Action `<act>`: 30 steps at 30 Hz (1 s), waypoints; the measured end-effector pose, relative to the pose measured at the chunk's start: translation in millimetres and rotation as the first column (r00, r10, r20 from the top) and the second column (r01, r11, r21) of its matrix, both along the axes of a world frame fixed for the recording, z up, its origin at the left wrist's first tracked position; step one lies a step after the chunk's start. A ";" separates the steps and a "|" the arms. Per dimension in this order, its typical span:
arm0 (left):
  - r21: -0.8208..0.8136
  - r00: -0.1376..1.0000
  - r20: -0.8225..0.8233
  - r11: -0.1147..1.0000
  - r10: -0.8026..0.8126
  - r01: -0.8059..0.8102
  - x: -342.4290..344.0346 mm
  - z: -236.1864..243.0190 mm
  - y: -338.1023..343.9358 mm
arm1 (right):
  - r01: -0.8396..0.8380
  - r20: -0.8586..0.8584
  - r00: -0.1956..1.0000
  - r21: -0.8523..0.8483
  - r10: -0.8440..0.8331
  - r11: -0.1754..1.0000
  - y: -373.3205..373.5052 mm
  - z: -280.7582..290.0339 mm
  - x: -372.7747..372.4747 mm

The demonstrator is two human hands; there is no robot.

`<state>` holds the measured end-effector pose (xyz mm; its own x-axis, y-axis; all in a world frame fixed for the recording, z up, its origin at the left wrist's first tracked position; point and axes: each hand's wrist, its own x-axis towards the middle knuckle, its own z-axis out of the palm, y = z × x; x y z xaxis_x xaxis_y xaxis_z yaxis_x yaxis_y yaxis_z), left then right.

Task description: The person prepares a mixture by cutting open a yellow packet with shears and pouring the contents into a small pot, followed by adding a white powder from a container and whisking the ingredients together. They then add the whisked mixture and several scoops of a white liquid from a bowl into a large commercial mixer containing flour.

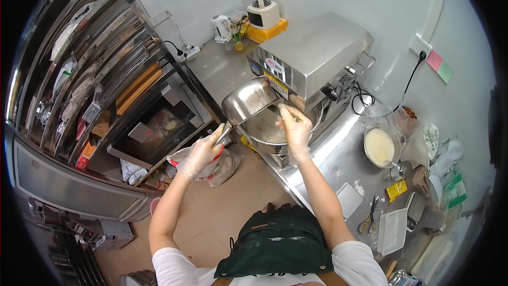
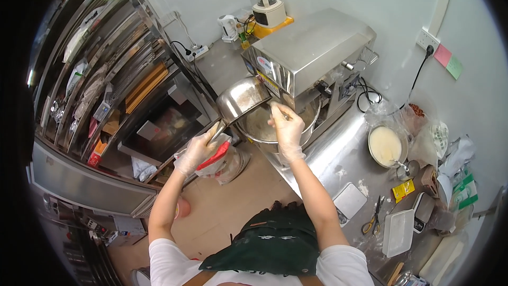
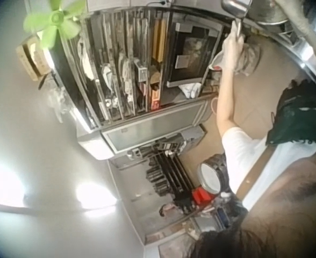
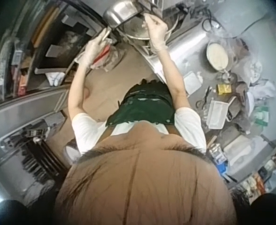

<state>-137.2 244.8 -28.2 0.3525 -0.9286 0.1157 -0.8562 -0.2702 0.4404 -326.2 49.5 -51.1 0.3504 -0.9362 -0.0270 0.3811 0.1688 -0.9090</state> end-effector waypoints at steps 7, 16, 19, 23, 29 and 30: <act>0.022 1.000 -0.028 1.000 0.012 -0.012 2.3 -2.4 -0.8 | -0.071 0.015 0.997 0.043 0.071 0.997 16.6 12.2 -9.2; -0.027 0.999 0.026 0.999 -0.038 0.039 3.7 -8.5 1.1 | 0.006 -0.092 0.996 0.050 -0.001 0.999 17.1 18.9 -13.2; -0.045 0.999 -0.001 0.998 -0.034 0.034 4.7 -8.2 1.5 | -0.005 0.005 1.000 0.001 0.005 1.000 8.4 -0.4 2.1; -0.035 0.999 0.021 0.999 -0.029 0.029 8.7 -11.4 0.0 | -0.004 -0.149 0.989 0.023 0.007 1.000 10.6 -5.9 -17.4; -0.010 1.000 0.000 1.000 -0.027 0.027 6.8 -7.9 0.3 | 0.031 -0.033 0.999 0.045 -0.029 0.999 7.2 2.4 -3.7; -0.017 0.999 0.001 0.999 -0.048 0.048 7.9 -8.1 -0.6 | 0.037 -0.053 0.998 0.062 -0.034 0.997 6.6 -1.5 -4.7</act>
